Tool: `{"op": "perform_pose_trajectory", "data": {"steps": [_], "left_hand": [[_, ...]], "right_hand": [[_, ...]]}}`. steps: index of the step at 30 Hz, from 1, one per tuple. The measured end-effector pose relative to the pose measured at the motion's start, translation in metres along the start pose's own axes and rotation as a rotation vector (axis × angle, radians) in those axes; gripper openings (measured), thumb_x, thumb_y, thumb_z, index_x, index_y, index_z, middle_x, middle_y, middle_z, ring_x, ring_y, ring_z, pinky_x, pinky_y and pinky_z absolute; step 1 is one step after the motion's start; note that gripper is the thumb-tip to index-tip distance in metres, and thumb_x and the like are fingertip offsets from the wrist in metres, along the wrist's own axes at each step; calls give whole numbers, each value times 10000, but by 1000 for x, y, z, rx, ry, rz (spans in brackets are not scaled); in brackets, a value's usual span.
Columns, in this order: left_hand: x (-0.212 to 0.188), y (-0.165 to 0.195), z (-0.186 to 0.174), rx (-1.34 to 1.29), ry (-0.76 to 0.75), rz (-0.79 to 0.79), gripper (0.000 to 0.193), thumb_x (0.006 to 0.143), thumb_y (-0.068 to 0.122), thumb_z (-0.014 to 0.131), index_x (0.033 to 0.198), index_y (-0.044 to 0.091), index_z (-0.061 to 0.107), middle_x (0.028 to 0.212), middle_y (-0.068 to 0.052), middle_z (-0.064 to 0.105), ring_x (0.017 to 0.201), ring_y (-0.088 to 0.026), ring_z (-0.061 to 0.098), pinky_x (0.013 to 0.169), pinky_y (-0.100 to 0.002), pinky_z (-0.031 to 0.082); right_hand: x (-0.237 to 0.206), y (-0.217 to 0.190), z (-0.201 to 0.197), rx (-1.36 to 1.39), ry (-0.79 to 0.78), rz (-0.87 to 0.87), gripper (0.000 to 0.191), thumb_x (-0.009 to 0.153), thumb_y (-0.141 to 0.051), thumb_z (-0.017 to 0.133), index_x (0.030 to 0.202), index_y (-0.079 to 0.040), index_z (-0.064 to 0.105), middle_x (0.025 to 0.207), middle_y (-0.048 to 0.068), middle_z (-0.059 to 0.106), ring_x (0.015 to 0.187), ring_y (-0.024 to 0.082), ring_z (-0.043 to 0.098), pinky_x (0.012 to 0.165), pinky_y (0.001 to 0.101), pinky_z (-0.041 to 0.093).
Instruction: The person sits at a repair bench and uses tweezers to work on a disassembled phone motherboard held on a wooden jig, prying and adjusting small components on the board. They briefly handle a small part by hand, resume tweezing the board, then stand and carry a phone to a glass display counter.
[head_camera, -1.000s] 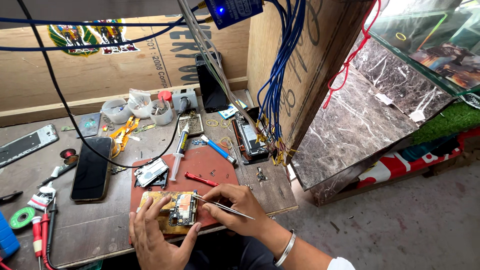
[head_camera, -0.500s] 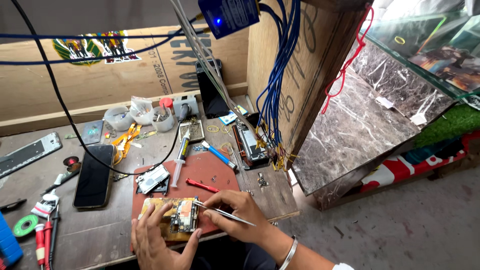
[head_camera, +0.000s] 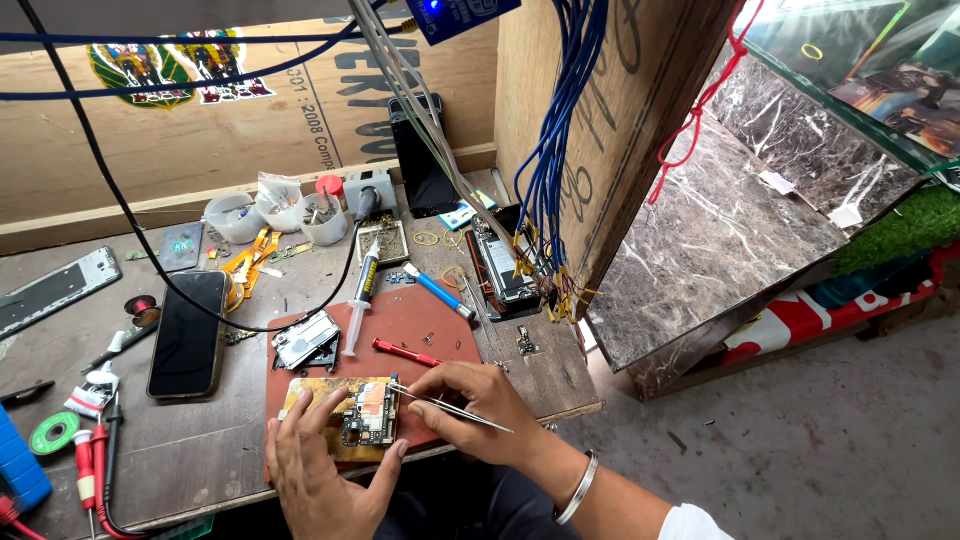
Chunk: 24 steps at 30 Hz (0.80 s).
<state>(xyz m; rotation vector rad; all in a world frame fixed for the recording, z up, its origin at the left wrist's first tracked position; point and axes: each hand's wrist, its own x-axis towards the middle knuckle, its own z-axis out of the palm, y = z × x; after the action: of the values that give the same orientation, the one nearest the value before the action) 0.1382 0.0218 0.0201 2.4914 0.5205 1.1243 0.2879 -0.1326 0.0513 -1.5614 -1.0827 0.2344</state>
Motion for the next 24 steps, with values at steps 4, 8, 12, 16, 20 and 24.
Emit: {"op": "perform_pose_trajectory", "data": {"steps": [4, 8, 12, 16, 20, 24], "left_hand": [[0, -1, -1, 5, -9, 15, 892, 625, 459, 846, 1381, 129, 508, 1338, -106, 588, 1400, -322, 439, 1225, -590, 230], [1, 1, -3, 8, -14, 12, 888, 629, 457, 846, 1379, 123, 508, 1345, -110, 577, 1403, -330, 435, 1222, -591, 227], [4, 6, -6, 5, -13, 5, 850, 643, 433, 844, 1366, 131, 518, 1345, -105, 582, 1403, -337, 444, 1223, -583, 238], [4, 8, -10, -7, -13, 1, 818, 680, 411, 847, 1372, 130, 514, 1362, -117, 579, 1404, -368, 440, 1225, -576, 249], [1, 0, -14, -25, -36, 17, 826, 721, 404, 855, 1403, 119, 486, 1391, -116, 574, 1411, -367, 442, 1228, -579, 235], [-2, -5, -16, -42, -48, 11, 823, 743, 381, 857, 1420, 124, 468, 1408, -96, 579, 1432, -370, 426, 1244, -574, 215]], "right_hand": [[1, 1, 1, -12, 2, -25, 185, 858, -135, 763, 1017, -42, 740, 908, 86, 772, 799, 170, 776, 710, 288, 600], [0, 1, 2, -11, 6, -34, 184, 863, -139, 762, 1017, -41, 740, 916, 87, 774, 807, 172, 778, 715, 290, 603], [1, 3, 2, -6, -3, -28, 189, 869, -144, 747, 1026, -41, 735, 925, 84, 775, 799, 166, 773, 708, 288, 604], [0, 7, 6, -22, 22, -54, 192, 879, -144, 747, 1039, -39, 738, 941, 84, 780, 803, 162, 763, 709, 289, 600], [0, 12, 13, -39, 33, -99, 175, 897, -121, 749, 1044, -27, 741, 938, 81, 777, 813, 138, 741, 712, 280, 581], [-2, 13, 23, 43, 46, 11, 188, 893, -98, 753, 1055, -5, 728, 893, 65, 772, 788, 79, 722, 674, 243, 577]]}}
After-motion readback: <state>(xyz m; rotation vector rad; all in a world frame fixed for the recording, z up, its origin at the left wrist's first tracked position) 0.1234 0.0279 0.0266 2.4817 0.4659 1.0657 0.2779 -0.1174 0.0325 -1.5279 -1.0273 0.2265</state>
